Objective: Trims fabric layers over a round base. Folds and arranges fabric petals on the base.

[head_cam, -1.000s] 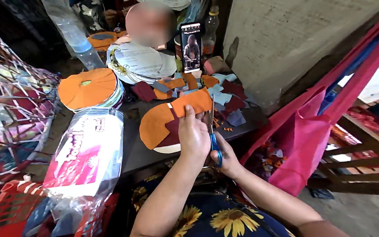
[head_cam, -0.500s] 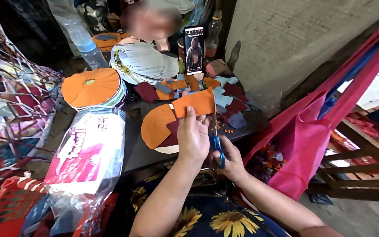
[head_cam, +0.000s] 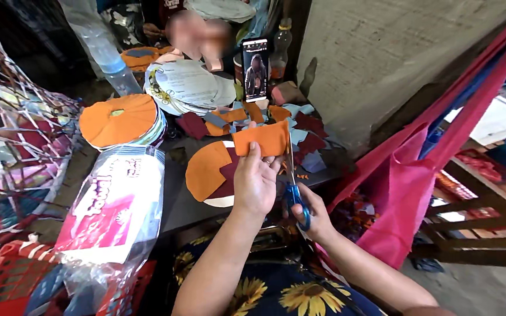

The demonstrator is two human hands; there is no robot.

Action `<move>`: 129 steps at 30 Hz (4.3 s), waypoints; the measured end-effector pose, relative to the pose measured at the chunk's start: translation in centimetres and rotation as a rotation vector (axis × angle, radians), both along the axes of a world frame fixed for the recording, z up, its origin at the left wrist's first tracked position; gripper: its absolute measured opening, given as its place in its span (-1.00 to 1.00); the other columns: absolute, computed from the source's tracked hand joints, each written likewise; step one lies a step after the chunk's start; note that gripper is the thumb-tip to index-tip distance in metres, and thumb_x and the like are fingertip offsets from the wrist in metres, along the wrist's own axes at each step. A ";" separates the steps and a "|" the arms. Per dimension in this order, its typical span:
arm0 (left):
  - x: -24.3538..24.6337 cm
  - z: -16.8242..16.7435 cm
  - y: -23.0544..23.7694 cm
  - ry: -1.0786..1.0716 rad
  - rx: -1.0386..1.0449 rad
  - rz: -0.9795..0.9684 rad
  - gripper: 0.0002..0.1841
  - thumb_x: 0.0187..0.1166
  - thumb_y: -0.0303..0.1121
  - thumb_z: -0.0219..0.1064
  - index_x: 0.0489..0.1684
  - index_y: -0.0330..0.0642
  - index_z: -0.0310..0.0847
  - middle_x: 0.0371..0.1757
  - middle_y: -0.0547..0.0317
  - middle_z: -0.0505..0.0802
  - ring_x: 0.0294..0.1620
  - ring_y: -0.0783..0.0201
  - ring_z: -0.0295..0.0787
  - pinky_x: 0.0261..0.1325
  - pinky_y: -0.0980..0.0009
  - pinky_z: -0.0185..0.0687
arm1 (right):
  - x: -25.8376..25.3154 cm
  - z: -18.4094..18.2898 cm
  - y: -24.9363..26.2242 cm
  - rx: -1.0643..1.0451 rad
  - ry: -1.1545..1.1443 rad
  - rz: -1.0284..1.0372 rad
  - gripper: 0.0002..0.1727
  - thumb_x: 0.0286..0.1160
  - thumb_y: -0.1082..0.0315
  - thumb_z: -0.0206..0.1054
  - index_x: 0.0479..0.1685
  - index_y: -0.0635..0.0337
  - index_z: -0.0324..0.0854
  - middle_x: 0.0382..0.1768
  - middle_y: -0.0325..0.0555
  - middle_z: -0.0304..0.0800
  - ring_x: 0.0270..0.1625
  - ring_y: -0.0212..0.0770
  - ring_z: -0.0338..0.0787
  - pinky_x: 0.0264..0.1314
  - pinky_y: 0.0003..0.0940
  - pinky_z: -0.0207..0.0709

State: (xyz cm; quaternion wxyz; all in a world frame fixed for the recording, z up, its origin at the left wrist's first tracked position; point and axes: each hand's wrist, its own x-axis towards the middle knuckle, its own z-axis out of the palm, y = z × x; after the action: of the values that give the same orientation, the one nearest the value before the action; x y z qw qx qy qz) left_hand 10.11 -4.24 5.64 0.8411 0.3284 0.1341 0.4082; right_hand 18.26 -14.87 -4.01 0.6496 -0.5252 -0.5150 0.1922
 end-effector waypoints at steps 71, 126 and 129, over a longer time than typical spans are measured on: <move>-5.8 -3.4 3.3 -0.365 -0.222 -0.466 -0.19 0.74 0.28 -0.39 0.47 -0.14 0.56 -0.04 -0.01 0.83 -0.22 0.17 0.82 -0.14 0.34 0.79 | 8.3 7.4 5.2 -0.997 -0.823 -0.283 -0.68 0.64 0.39 0.34 0.16 0.50 0.67 0.12 0.48 0.71 0.24 0.45 0.72 0.26 0.43 0.53; -9.1 -5.3 -0.8 0.144 -0.146 -0.582 -0.41 0.90 -0.13 -0.50 0.16 -0.20 0.53 -0.01 0.03 0.84 0.09 0.15 0.84 0.22 0.17 0.76 | -1.5 4.4 0.8 -0.042 -0.793 -0.135 -0.82 0.50 0.22 0.40 -0.30 0.07 0.86 -0.24 -0.24 0.87 0.02 -0.25 0.77 0.24 -0.24 0.46; -9.1 -5.3 -0.8 0.131 -0.152 -0.581 -0.43 0.89 -0.13 -0.47 0.15 -0.19 0.54 -0.01 0.03 0.84 0.09 0.15 0.83 0.22 0.15 0.75 | -1.6 4.2 0.9 -0.001 -0.844 -0.156 -0.83 0.53 0.26 0.37 -0.28 0.10 0.84 -0.25 -0.22 0.89 0.04 -0.23 0.80 0.28 -0.20 0.46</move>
State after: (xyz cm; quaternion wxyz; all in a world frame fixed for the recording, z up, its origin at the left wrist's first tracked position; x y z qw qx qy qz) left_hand 1.00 -5.08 0.32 0.9344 0.3146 0.1191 0.1175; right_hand 16.69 -14.00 0.22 0.3944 -0.5953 -0.6944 -0.0888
